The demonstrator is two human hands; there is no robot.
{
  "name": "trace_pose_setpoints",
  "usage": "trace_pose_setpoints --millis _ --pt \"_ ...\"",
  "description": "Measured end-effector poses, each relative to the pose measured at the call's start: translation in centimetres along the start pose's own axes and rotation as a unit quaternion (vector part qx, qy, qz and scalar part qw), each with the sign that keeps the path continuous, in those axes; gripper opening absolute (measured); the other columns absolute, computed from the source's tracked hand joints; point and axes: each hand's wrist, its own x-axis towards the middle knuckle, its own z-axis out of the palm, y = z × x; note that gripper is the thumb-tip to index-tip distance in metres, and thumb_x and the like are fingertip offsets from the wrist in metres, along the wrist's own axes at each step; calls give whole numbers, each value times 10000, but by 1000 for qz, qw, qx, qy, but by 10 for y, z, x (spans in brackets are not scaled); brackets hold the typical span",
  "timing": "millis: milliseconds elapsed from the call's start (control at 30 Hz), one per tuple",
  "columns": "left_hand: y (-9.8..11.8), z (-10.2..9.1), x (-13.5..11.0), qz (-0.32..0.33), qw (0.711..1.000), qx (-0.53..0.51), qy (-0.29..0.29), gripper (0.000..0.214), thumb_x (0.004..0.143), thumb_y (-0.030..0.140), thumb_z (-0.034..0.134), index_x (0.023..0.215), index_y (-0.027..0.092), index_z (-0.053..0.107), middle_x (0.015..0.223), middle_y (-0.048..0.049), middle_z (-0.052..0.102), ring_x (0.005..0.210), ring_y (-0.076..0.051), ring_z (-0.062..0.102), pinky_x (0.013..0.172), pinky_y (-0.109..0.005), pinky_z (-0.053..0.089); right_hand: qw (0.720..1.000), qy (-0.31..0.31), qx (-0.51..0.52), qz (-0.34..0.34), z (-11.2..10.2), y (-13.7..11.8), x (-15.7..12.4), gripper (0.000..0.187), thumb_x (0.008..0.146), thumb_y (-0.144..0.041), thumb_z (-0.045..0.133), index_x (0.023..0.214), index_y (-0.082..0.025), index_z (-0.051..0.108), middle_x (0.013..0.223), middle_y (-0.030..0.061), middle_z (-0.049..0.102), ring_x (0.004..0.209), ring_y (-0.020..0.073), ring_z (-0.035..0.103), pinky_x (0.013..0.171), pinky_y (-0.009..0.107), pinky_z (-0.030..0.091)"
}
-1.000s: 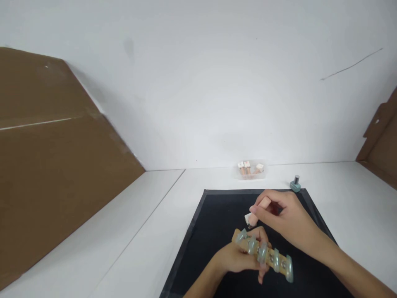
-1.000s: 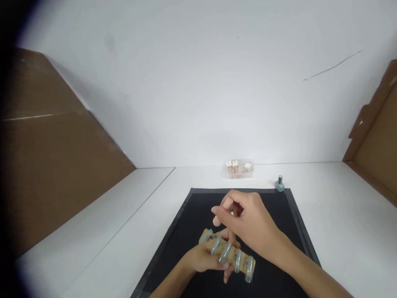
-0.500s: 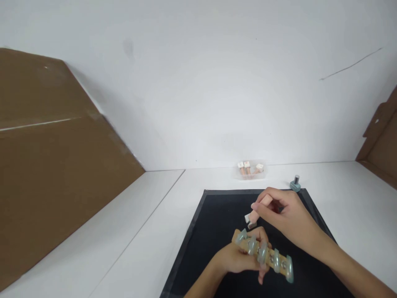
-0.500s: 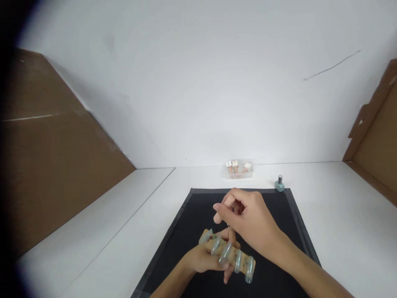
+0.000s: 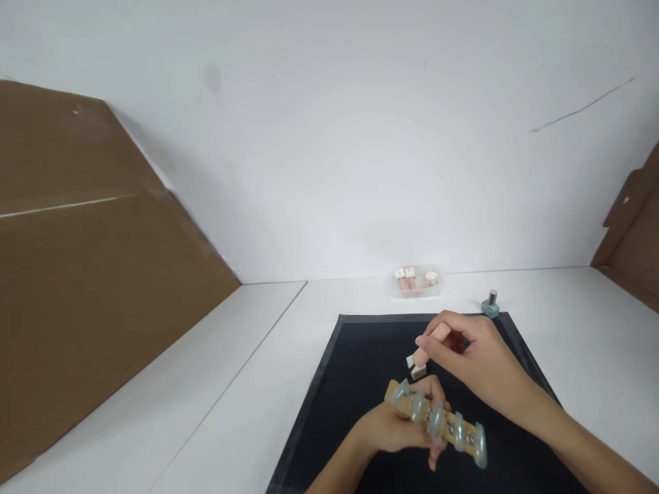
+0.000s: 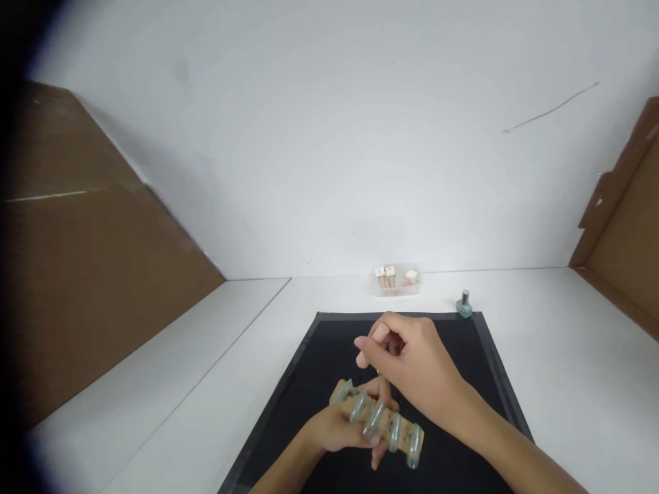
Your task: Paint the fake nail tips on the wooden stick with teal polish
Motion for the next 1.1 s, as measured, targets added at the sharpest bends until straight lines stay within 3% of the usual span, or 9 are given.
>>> trace_pose_setpoints --millis 367,567,700,900,1100 --pt "3 0 0 -13 999 41 7 426 644 366 772 778 172 417 575 63 548 461 -61 523 449 -176 453 1000 4 2 9 1 -4 -2 223 836 -363 581 682 -203 611 653 17 700 577 145 613 502 249 448" --pt "20 7 0 -88 983 162 11 485 664 598 653 582 136 526 569 10 516 547 -86 498 577 -242 430 998 -64 22 5 2 -17 -2 116 789 -259 604 702 -187 633 534 -24 610 481 96 482 465 211 383" --pt "23 9 0 -116 978 173 24 521 628 638 650 558 138 520 571 10 507 561 -96 486 602 -261 438 997 -79 6 -5 1 -18 -1 78 768 -197 612 696 -171 631 548 -26 610 477 81 447 457 195 355" --pt "16 5 0 -87 988 124 21 476 611 562 717 622 135 506 563 25 517 518 -78 505 521 -220 445 996 -84 -38 -21 -5 -13 0 107 794 -221 601 705 -171 634 571 -17 630 509 88 486 476 197 362" --pt "6 1 -1 -17 999 36 3 402 660 350 763 785 166 427 579 49 563 483 -67 534 463 -181 468 994 -74 -78 -19 -10 -11 1 130 809 -238 592 693 -180 608 570 -26 638 504 88 497 477 197 353"
